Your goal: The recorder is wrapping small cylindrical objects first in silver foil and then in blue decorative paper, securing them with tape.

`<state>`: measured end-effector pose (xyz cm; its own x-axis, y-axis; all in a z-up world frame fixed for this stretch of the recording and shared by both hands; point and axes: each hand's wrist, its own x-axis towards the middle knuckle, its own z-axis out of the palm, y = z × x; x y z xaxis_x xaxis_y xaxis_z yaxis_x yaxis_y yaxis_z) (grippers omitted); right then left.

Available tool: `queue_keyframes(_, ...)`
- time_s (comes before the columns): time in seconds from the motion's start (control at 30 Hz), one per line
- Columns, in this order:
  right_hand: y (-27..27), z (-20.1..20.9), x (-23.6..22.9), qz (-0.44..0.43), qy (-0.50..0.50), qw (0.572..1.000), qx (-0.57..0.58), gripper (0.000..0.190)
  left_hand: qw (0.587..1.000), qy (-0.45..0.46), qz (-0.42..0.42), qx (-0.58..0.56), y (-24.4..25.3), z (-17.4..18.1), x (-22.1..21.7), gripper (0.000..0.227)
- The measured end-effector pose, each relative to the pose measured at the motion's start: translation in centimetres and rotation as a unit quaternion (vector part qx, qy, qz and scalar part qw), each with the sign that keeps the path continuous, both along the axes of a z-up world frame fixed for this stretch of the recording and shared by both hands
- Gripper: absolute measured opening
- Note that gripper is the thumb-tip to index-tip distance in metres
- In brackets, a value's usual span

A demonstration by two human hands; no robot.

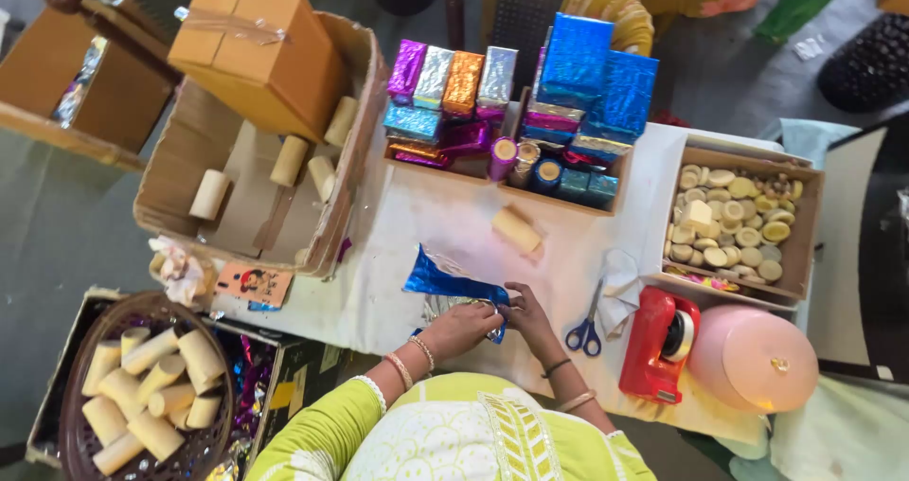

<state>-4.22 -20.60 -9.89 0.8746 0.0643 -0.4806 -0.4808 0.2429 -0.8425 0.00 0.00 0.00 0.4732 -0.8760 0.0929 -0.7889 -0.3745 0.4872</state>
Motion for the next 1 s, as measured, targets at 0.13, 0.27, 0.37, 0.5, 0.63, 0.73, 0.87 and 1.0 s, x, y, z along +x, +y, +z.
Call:
queue_keyframes(0.13, 0.9, -1.6, -0.7, -0.037, -0.014, 0.999, 0.028, 0.041, 0.998, 0.054, 0.013, 0.01, 1.3, -0.8, -0.9, 0.012)
queue_keyframes(0.27, 0.4, -3.9, -1.5, -0.03, -0.032, 0.999, -0.029, 0.035, 0.991, 0.128, 0.039, -0.001, 2.8, -2.2, -1.5, 0.021)
queue_keyframes(0.37, 0.2, -4.4, -2.4, -0.021, -0.019, 0.998, -0.051, 0.034, 0.99, 0.128, 0.05, -0.012, 4.0, -5.6, -2.4, 0.012)
queue_keyframes(0.5, 0.4, -6.8, -3.4, -0.044, -0.004, 0.996, -0.073, 0.031, 0.983, 0.169, 0.062, -0.027, 4.9, -8.7, -2.1, 0.016)
queue_keyframes(0.63, 1.4, -8.3, -3.8, -0.059, 0.0, 0.993, -0.102, 0.03, 0.971, 0.19, 0.045, -0.14, 7.3, -12.8, -2.0, 0.033)
queue_keyframes(0.73, 1.4, -7.5, -4.2, -0.076, -0.001, 0.989, -0.128, 0.031, 0.975, 0.19, 0.116, -0.029, 8.6, -13.1, -2.3, 0.022)
queue_keyframes(0.87, 1.7, -6.2, -4.0, -0.084, -0.024, 0.983, -0.161, 0.024, 0.975, 0.178, 0.133, -0.018, 9.3, -11.6, -2.5, 0.025)
queue_keyframes(1.0, 1.8, -6.2, -4.1, -0.085, -0.025, 0.974, -0.207, 0.018, 0.981, 0.1, 0.154, -0.06, 9.7, -9.9, -2.3, 0.026)
